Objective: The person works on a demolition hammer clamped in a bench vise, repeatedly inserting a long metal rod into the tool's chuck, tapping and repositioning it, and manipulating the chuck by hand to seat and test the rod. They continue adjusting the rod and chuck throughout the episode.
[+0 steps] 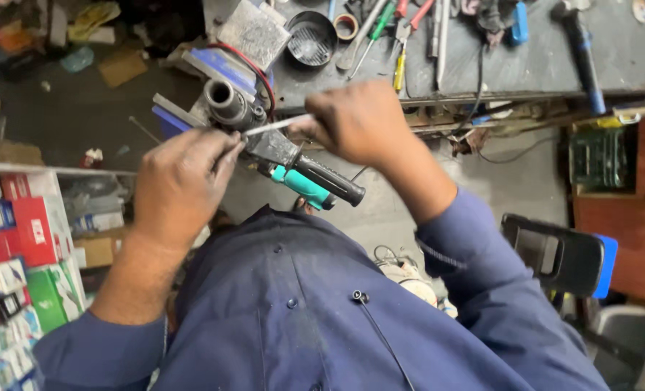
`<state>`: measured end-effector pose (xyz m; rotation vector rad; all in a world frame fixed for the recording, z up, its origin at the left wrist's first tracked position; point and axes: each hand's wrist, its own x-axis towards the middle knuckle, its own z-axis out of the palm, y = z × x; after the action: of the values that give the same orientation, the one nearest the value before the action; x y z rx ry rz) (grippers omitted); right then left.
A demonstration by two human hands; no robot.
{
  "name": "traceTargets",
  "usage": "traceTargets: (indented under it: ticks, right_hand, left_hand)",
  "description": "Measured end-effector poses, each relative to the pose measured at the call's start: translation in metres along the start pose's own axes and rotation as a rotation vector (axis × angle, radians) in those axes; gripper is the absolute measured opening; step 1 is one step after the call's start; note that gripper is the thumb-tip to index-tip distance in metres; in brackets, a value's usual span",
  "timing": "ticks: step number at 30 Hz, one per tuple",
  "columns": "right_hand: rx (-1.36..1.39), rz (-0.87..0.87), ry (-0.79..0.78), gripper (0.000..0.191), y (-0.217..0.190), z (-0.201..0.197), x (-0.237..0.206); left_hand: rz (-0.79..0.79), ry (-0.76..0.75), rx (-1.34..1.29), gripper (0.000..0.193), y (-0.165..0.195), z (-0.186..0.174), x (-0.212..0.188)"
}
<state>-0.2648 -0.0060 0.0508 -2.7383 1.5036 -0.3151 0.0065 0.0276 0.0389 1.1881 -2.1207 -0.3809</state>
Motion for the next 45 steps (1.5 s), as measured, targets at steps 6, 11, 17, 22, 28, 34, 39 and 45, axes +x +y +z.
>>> traceTargets:
  ticks: [6,11,17,22,28,34,39,45]
  right_hand:
    - [0.270,0.577,-0.141,0.030,-0.115,-0.015,-0.035]
    - [0.695,0.402,0.047,0.036,-0.154,-0.023,-0.035]
    - [0.797,0.716,-0.569,0.042,-0.116,-0.049,-0.072]
    - [0.923,1.026,-0.166,0.029,-0.098,-0.018,-0.099]
    - [0.746,1.191,-0.047,0.029,-0.087,0.028,-0.121]
    - [0.799,1.174,-0.070,0.029,-0.067,0.032,-0.160]
    - [0.737,1.133,0.008,0.026,-0.044,0.025,-0.182]
    - [0.783,1.000,0.170,0.020,-0.018,0.025,-0.164]
  left_hand:
    - [0.202,0.034,-0.062,0.022,-0.013,-0.024,-0.004]
    - [0.577,-0.094,-0.271,0.038,-0.006,-0.018,-0.001]
    - [0.714,-0.314,-0.333,0.041,-0.003,-0.006,0.019]
    - [0.781,-0.374,-0.325,0.031,-0.013,-0.009,0.017]
    - [1.076,-0.584,-0.400,0.025,-0.080,-0.047,0.024]
    - [1.228,-0.648,-0.131,0.020,-0.125,-0.072,0.049]
    - [0.904,-0.682,-0.126,0.023,-0.105,-0.073,0.026]
    - [0.520,-0.511,0.007,0.061,-0.047,-0.102,0.036]
